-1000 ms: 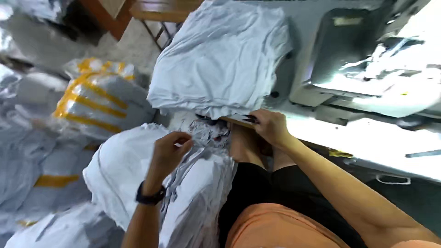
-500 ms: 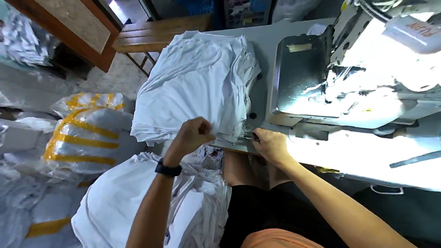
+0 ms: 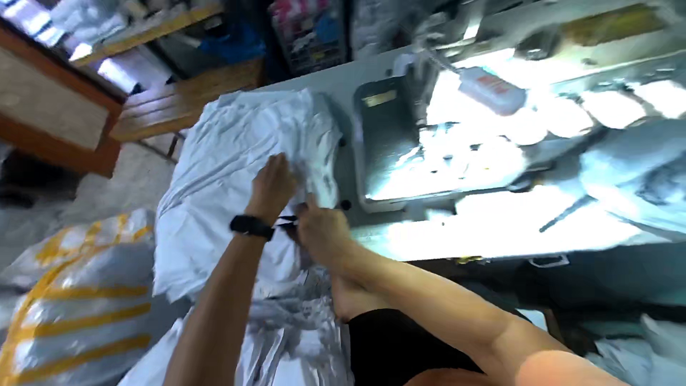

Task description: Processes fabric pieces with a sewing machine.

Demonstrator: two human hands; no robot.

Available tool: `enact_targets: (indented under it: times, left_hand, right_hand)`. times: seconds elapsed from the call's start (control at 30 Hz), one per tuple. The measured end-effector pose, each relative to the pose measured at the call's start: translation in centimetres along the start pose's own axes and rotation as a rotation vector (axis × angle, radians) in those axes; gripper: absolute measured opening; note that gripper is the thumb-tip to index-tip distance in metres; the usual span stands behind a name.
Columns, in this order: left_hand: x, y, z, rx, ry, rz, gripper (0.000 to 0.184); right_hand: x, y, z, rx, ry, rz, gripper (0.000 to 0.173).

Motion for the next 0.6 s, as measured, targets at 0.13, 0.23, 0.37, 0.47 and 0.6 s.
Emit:
enact_targets:
  times: [0.13,0.23,0.37,0.47,0.6]
  left_hand:
    - [1.6,0.6,2.3,-0.059,0.097,-0.026,0.034]
    - [2.2,2.0,4.6,-0.176,0.433,-0.011,0.036]
    - [1.3,2.5,6.4,-0.289,0.753,-0.27,0.011]
    - [1.1,2.1,6.1,-0.295,0.297,-0.309,0.029]
    - [2.1,0.7,5.8,-0.322,0.109,-0.311,0.026]
  right_hand:
    - [0.1,-1.9,0.6,0.113,-0.222,0.161,0.031]
    - [-0.3,-2.4,0.6,0.08,-0.64,0.409,0.029]
    - [-0.9,-2.5,0.8,0.045,-0.855,0.534,0.029]
    - [-1.3,-1.1,2.2,-0.058,-0.969,0.458,0.024]
    - [-2.0,1.3,4.2,-0.104,-1.073,0.42,0.02]
Point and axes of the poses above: each hand's wrist, its own y-axis away from the middle knuckle, its own z-axis out of the back of the hand, x = y × z, the point moved 1 cm from there along -y, towards the middle knuckle, and after that the axes turned 12 degrees about x, right-handed, at the moved point
